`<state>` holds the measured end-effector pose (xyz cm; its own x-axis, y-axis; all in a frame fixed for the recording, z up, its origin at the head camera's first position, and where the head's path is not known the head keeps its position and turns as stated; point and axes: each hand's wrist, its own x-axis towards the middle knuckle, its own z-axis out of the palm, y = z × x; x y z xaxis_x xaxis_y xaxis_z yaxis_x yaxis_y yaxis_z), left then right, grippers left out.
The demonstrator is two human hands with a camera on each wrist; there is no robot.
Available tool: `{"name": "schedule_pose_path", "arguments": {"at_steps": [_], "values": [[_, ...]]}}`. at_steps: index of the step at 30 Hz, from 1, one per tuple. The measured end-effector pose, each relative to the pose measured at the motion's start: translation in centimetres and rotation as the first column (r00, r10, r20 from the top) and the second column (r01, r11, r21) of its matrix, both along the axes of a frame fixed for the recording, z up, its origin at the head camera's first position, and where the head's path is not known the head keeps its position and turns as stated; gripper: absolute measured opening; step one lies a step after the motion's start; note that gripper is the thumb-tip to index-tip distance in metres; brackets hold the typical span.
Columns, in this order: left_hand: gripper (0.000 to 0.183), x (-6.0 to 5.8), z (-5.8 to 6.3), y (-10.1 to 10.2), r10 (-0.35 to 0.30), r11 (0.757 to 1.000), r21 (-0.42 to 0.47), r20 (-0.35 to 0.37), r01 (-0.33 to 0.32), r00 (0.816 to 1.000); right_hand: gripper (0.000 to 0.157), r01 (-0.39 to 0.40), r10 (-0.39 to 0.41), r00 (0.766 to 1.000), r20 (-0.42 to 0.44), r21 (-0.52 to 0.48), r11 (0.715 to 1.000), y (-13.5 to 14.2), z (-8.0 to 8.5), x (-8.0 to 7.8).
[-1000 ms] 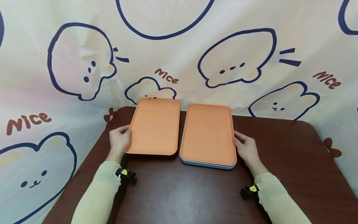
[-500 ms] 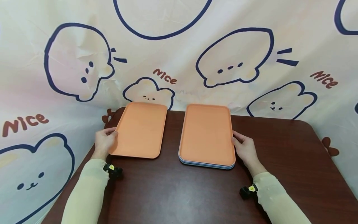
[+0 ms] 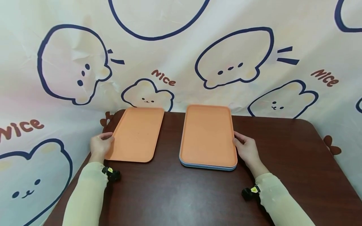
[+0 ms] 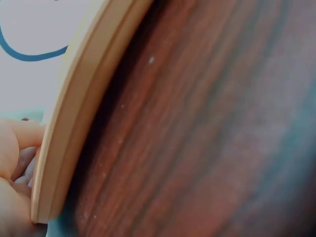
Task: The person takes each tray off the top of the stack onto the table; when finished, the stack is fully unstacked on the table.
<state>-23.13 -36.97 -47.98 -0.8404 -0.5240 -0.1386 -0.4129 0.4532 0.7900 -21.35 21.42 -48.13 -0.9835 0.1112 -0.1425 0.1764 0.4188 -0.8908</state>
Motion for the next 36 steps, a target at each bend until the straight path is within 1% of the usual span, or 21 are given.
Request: {"name": "schedule_pose_path", "arguments": {"at_steps": [6, 8, 10, 12, 14, 17, 19, 21, 22, 24, 27, 31, 36], "values": [[0.037, -0.3, -0.2, 0.0, 0.001, 0.999, -0.036, -0.029, -0.003, 1.000, 0.049, -0.001, 0.001, 1.000, -0.002, -0.002, 1.000, 0.1, 0.2, 0.1], [0.038, -0.3, -0.1, -0.1, -0.004, 0.999, -0.048, -0.024, 0.003, 1.000, 0.048, 0.004, -0.004, 1.000, -0.003, -0.005, 1.000, 0.0, 0.2, 0.1], [0.040, -0.1, 0.2, -0.2, -0.007, 0.999, -0.040, -0.012, 0.007, 1.000, 0.048, 0.008, -0.008, 1.000, -0.006, -0.007, 1.000, -0.1, 0.1, 0.1], [0.044, 0.0, 0.7, -0.3, 0.010, 1.000, -0.008, -0.006, -0.010, 1.000, 0.048, 0.010, -0.010, 1.000, -0.002, -0.011, 1.000, -0.1, 0.1, 0.2], [0.045, 0.2, 1.4, -0.2, 0.044, 0.998, 0.034, -0.017, -0.043, 0.999, 0.048, 0.008, -0.008, 1.000, 0.001, -0.015, 1.000, -0.2, 0.1, 0.2], [0.046, 0.3, 2.3, 0.4, 0.099, 0.991, 0.096, -0.062, -0.092, 0.993, 0.048, 0.008, -0.008, 1.000, 0.001, -0.018, 1.000, -0.1, 0.1, 0.2], [0.046, 0.4, 2.8, 1.1, 0.103, 0.988, 0.125, -0.098, -0.090, 0.990, 0.049, 0.011, -0.011, 1.000, 0.001, -0.020, 1.000, 0.0, 0.1, 0.1], [0.047, 0.5, 3.1, 1.9, 0.085, 0.986, 0.150, -0.120, -0.066, 0.989, 0.049, 0.016, -0.016, 1.000, 0.000, -0.021, 1.000, 0.0, 0.1, 0.0], [0.047, 0.5, 3.2, 2.3, 0.066, 0.987, 0.156, -0.126, -0.046, 0.990, 0.049, 0.018, -0.018, 1.000, -0.002, -0.023, 1.000, 0.0, 0.2, 0.0], [0.047, 0.6, 3.2, 3.4, 0.019, 0.989, 0.151, -0.139, 0.002, 0.990, 0.049, 0.024, -0.024, 1.000, -0.005, -0.024, 0.999, 0.0, 0.3, -0.1], [0.047, 0.9, 3.0, 4.9, -0.056, 0.989, 0.128, -0.131, 0.073, 0.990, 0.049, 0.027, -0.027, 1.000, -0.004, -0.023, 0.999, -0.1, 0.4, 0.0], [0.046, 1.2, 2.8, 6.7, -0.143, 0.980, 0.119, -0.151, 0.162, 0.978, 0.049, 0.036, -0.036, 0.999, -0.001, -0.030, 0.999, -0.2, 0.5, 0.1], [0.045, 1.3, 3.0, 8.4, -0.209, 0.964, 0.122, -0.189, 0.234, 0.959, 0.049, 0.046, -0.046, 0.999, -0.009, -0.041, 0.998, -0.2, 0.8, 0.1]]}}
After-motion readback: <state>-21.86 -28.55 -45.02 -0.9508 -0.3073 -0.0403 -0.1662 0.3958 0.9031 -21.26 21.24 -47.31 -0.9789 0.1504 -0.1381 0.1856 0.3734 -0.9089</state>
